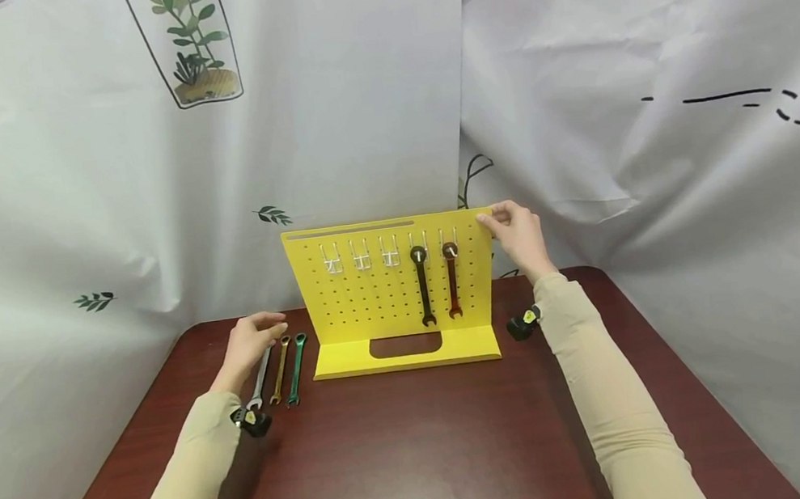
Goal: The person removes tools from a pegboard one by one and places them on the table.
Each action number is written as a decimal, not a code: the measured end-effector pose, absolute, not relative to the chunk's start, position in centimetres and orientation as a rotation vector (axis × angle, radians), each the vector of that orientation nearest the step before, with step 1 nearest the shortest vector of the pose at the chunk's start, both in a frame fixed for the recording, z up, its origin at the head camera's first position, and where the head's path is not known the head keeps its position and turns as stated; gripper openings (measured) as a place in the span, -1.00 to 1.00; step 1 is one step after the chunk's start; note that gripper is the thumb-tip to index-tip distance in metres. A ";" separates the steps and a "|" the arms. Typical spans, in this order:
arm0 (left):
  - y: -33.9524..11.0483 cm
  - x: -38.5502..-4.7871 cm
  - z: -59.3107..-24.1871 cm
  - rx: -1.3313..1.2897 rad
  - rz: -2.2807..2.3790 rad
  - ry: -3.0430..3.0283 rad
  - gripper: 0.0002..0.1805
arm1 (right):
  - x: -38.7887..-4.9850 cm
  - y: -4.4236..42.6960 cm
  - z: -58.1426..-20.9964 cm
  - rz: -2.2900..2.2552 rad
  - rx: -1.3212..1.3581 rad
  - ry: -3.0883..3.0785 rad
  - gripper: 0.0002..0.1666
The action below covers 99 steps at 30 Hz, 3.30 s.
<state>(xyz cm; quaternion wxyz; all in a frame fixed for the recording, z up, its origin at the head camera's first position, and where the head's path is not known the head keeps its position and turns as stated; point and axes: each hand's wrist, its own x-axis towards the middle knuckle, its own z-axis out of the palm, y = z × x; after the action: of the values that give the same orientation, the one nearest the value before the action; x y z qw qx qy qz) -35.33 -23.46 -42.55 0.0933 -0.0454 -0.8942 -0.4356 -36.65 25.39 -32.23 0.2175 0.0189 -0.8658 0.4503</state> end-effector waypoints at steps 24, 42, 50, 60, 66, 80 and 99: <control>-13.0 -36.2 -39.1 -0.416 -1.490 -2.597 -0.72 | -36.8 25.4 -31.8 1.261 0.068 -2.390 -0.44; -6.4 -36.6 -39.2 -0.581 -1.583 -2.588 -0.71 | -36.6 25.4 -32.3 1.251 0.049 -2.397 -0.40; -4.5 -36.9 -40.0 -0.560 -1.710 -2.537 -0.67 | -36.7 25.6 -32.6 1.276 0.054 -2.394 -0.40; -2.9 -36.9 -41.4 -0.538 -1.749 -2.435 -0.65 | -36.9 25.2 -32.8 1.305 0.065 -2.366 -0.44; -2.4 -37.0 -42.1 -0.499 -1.843 -2.338 -0.71 | -36.9 25.2 -32.8 1.310 0.066 -2.357 -0.46; -0.5 -37.5 -42.7 -0.488 -1.948 -2.289 -0.66 | -36.7 25.3 -32.7 1.307 0.053 -2.374 -0.45; 0.9 -36.5 -42.4 -0.428 -2.163 -2.163 -0.66 | -36.5 25.0 -32.8 1.293 0.025 -2.341 -0.48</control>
<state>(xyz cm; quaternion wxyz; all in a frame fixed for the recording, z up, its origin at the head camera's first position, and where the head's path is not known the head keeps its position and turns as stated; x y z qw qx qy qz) -36.47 0.89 -42.44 0.0265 -0.1386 -0.6999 -0.7001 -36.55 24.95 -32.76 0.2318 0.0091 -0.8515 0.4703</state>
